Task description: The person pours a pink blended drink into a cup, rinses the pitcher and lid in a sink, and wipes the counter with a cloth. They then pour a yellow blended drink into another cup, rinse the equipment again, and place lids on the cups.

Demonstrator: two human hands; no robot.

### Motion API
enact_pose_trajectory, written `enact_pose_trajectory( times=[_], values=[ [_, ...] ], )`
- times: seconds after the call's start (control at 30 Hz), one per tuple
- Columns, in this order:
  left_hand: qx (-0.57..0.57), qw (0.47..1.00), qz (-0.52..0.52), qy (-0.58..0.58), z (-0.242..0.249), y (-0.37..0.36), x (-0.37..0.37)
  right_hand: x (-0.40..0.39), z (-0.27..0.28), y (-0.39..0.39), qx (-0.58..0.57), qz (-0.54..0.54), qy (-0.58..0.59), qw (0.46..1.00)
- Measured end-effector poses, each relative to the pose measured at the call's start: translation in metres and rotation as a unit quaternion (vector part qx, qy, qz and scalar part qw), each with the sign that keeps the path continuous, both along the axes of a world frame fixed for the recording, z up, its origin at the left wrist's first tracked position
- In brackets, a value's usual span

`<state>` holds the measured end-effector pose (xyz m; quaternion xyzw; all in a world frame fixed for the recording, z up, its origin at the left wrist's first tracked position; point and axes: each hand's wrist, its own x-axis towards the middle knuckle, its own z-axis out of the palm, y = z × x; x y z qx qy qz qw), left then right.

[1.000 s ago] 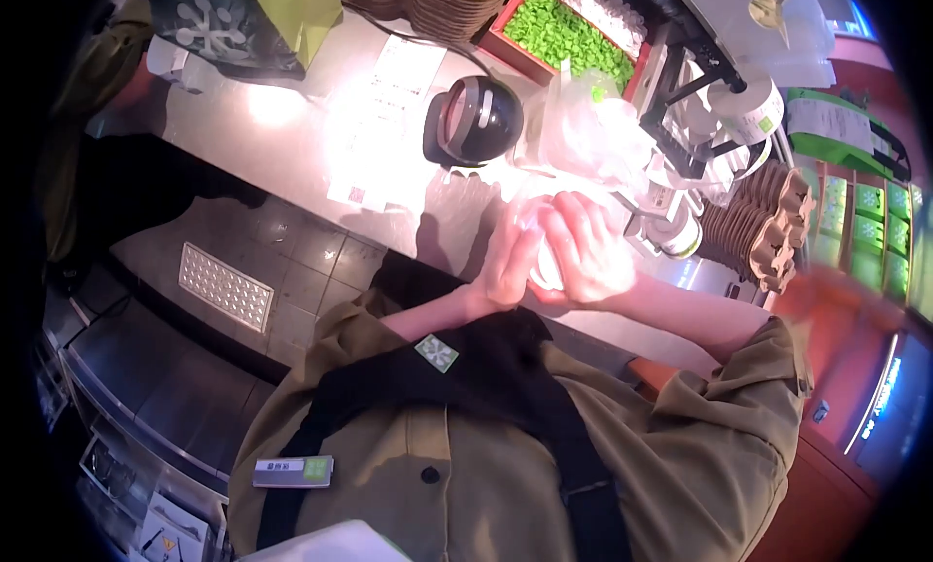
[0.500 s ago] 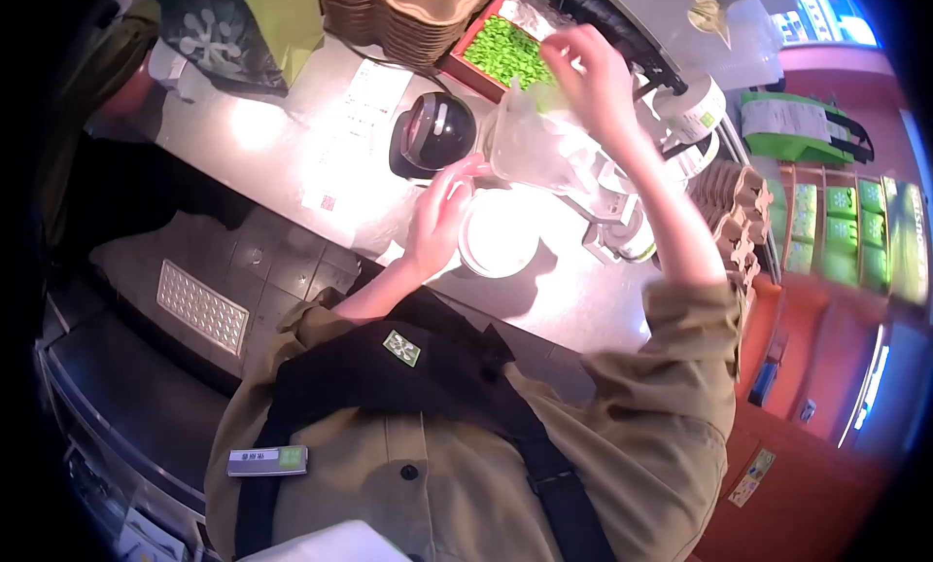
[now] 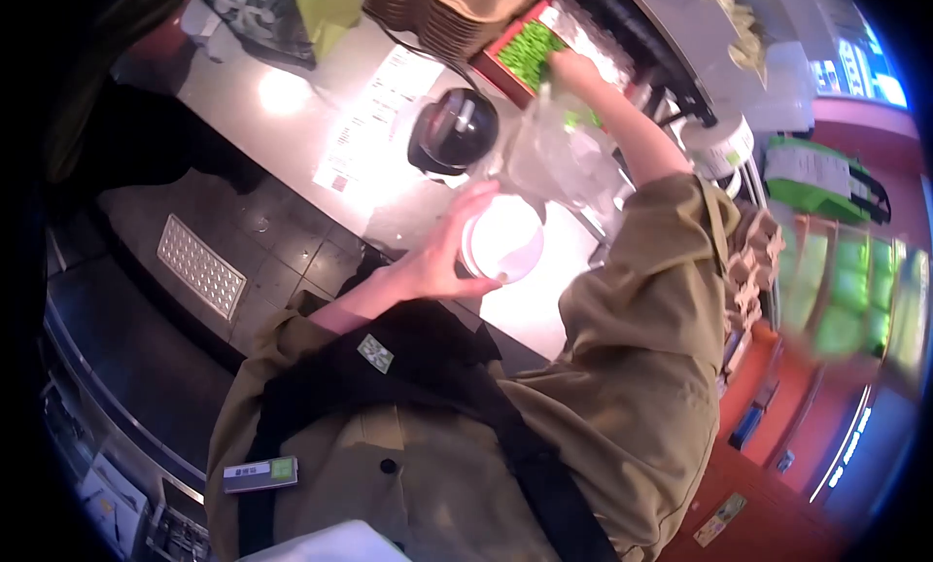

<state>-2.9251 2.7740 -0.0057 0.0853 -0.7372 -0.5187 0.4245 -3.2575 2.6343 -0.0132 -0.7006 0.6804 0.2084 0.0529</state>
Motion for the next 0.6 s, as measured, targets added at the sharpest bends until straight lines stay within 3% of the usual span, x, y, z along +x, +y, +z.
enact_pose_trajectory(
  times=[0.13,0.2,0.27,0.37,0.4,0.43,0.47,0.5,0.53,0.57,0.6],
  values=[
    [0.016,1.0,0.011,-0.024,-0.006,0.011,-0.001,0.007,0.007,0.004,-0.091,-0.022,0.032,0.995],
    [0.044,0.999,-0.01,-0.022,-0.003,0.011,-0.001,0.008,0.017,0.014,-0.202,0.009,-0.052,0.978],
    [0.046,0.998,-0.022,-0.039,-0.002,0.007,-0.001,0.001,0.023,0.019,-0.195,0.013,0.001,0.981],
    [0.049,0.996,-0.023,-0.074,0.001,0.008,-0.003,-0.006,0.042,0.03,-0.244,-0.036,0.053,0.968],
    [0.052,0.994,-0.019,-0.091,0.001,0.009,-0.001,-0.009,0.058,0.024,-0.221,-0.153,0.069,0.961],
    [0.046,0.997,-0.001,-0.063,-0.001,0.013,-0.003,-0.009,0.063,0.041,-0.461,-0.075,-0.06,0.882],
    [0.054,0.997,0.002,-0.059,-0.001,0.016,-0.004,0.049,0.118,0.072,-0.437,-0.191,-0.311,0.822],
    [0.061,0.997,0.005,-0.052,-0.002,0.017,-0.006,0.05,0.121,0.094,-0.418,-0.138,-0.411,0.799],
    [0.069,0.997,0.009,-0.045,-0.002,0.018,-0.007,0.09,0.146,0.129,-0.411,-0.153,-0.442,0.783],
    [0.107,0.992,-0.008,-0.061,0.002,0.019,-0.006,0.112,0.152,0.165,-0.323,-0.187,-0.402,0.836],
    [0.099,0.993,-0.007,-0.063,0.003,0.019,-0.006,0.138,0.142,0.198,-0.323,-0.131,-0.498,0.794]
  ],
)
